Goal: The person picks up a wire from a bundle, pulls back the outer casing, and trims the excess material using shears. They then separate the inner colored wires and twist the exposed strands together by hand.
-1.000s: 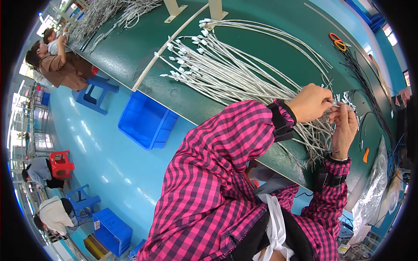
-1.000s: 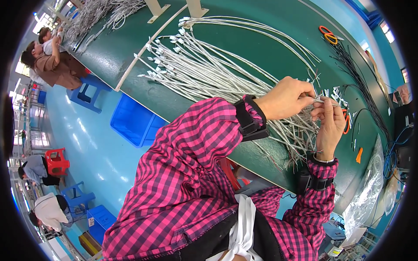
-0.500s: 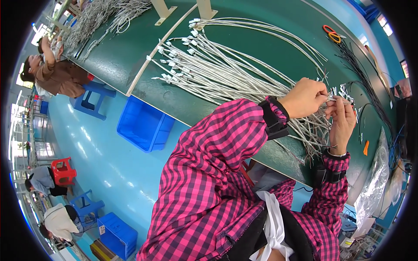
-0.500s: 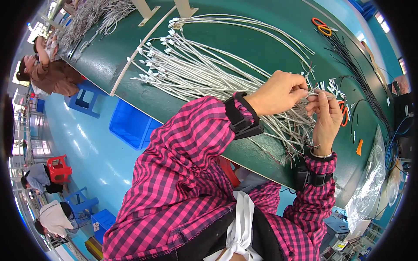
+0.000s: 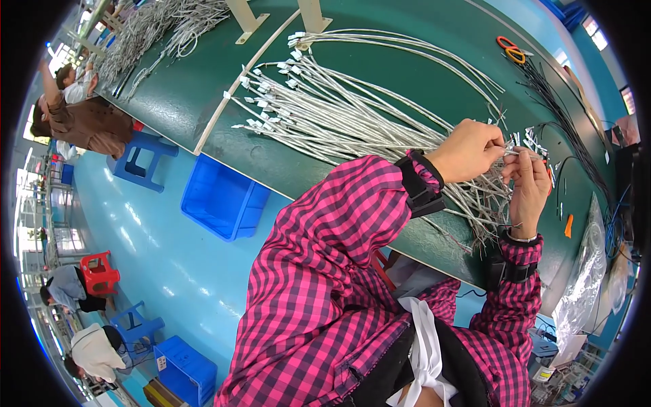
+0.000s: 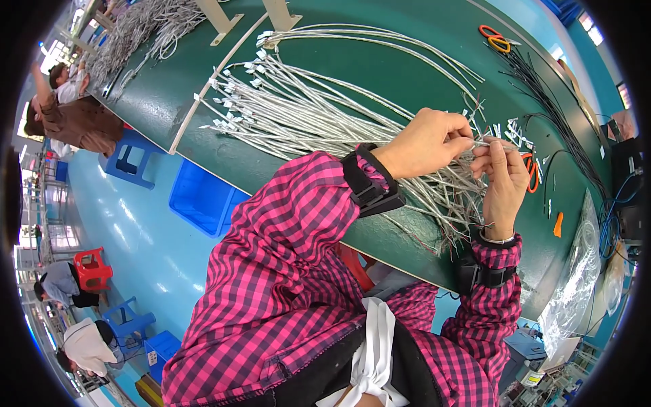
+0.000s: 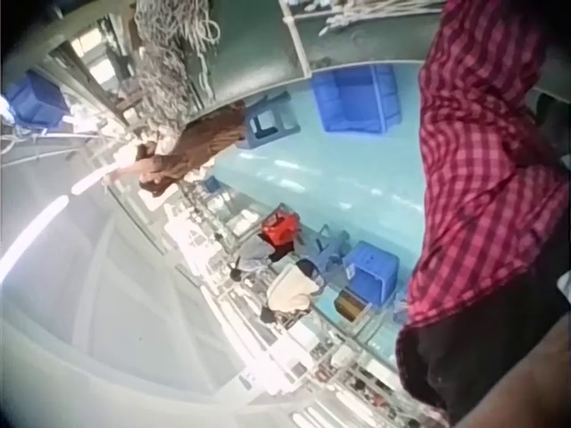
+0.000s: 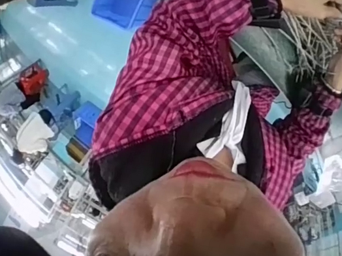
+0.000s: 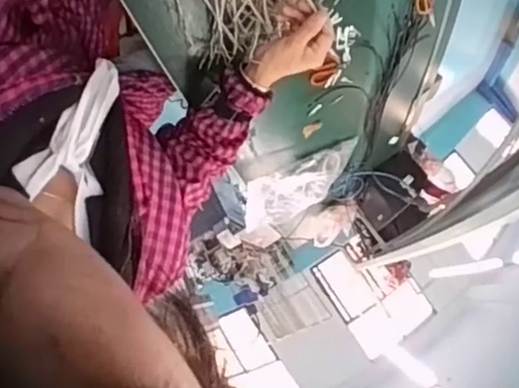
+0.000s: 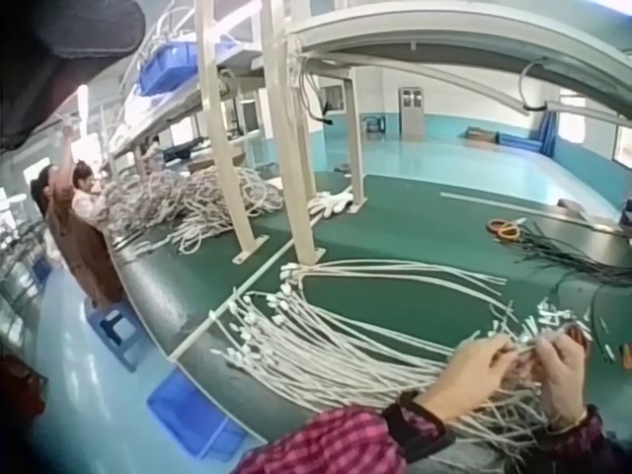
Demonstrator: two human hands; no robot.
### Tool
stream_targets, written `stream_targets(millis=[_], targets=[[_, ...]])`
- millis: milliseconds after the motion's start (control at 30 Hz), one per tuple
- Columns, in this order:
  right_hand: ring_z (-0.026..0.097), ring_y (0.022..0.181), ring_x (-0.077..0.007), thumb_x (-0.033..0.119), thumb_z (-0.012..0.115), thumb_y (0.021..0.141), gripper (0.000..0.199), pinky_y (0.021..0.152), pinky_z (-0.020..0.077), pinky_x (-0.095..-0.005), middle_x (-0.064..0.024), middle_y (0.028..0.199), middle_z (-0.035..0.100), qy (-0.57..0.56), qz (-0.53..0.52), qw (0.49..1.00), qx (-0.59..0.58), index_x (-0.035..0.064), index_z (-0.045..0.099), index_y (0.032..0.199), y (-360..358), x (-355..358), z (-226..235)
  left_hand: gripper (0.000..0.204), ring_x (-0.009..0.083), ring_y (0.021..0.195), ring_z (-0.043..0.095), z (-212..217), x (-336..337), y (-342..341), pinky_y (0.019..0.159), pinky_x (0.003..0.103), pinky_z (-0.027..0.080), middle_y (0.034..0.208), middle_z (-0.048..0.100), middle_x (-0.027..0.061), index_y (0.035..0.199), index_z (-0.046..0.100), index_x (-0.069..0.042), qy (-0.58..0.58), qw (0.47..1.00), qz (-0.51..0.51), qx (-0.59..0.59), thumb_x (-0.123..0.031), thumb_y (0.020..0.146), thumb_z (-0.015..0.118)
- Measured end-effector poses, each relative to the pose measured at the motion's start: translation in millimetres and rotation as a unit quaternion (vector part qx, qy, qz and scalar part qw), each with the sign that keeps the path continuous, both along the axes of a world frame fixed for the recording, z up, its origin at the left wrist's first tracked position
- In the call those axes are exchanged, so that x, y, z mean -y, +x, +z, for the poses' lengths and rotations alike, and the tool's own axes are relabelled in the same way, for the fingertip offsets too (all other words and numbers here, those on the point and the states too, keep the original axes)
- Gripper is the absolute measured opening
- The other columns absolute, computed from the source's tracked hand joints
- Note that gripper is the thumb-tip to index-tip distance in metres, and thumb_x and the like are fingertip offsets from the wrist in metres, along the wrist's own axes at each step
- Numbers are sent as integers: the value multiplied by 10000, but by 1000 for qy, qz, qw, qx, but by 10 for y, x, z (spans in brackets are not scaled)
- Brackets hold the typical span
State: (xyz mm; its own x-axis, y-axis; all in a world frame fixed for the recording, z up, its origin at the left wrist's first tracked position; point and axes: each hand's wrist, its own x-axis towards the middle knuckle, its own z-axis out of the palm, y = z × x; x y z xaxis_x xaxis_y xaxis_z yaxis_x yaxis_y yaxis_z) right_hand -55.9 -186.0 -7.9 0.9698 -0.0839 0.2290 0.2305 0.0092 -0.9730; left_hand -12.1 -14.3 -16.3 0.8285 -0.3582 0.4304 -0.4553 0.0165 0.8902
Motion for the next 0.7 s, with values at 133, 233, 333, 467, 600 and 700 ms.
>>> stream_targets(millis=[133, 233, 333, 467, 600, 700], targets=[[574, 635, -108, 134, 506, 954, 209, 535, 436, -221, -95, 832, 637, 12, -4, 1000, 3, -44, 589, 1026, -2, -53, 17, 112, 156, 565, 592, 9, -42, -21, 539, 290, 462, 654, 634, 116, 822, 633, 32, -5, 1000, 3, -2, -73, 812, 594], [573, 630, -108, 129, 505, 953, 205, 529, 434, -219, -94, 832, 637, 12, -16, 1000, 3, -44, 590, 1022, -19, -9, 15, 109, 149, 561, 589, 33, -1, -15, 537, 282, 460, 647, 630, 114, 818, 630, 32, 7, 1000, 1, 9, -71, 812, 594], [573, 624, -107, 131, 506, 951, 204, 523, 432, -215, -91, 831, 635, 18, -9, 1000, 13, -33, 585, 1043, -13, -7, 12, 106, 140, 561, 587, 30, -5, -7, 534, 275, 458, 643, 627, 107, 819, 628, 31, 17, 1000, -2, 14, -69, 816, 594], [549, 627, -98, 149, 483, 965, 222, 532, 418, -212, -84, 848, 622, 38, 38, 999, -9, -25, 552, 1084, -28, -46, 33, 101, 124, 568, 585, -10, -37, 5, 529, 267, 455, 643, 625, 91, 830, 623, 27, 20, 1000, -12, 1, -68, 831, 590], [540, 608, -94, 144, 493, 956, 225, 516, 415, -209, -79, 843, 620, 64, 41, 997, -13, -16, 544, 1105, -36, 8, 63, 101, 106, 586, 584, 49, -20, 4, 531, 259, 453, 650, 620, 74, 843, 617, 23, 14, 999, -31, -29, -71, 853, 580], [541, 605, -91, 142, 506, 945, 228, 519, 422, -206, -75, 845, 620, 71, 30, 997, -32, -11, 545, 1110, -63, -65, 139, 110, 84, 631, 584, 46, -2, -2, 561, 239, 453, 677, 621, 57, 866, 608, 24, 23, 998, -26, -44, -81, 871, 574]])
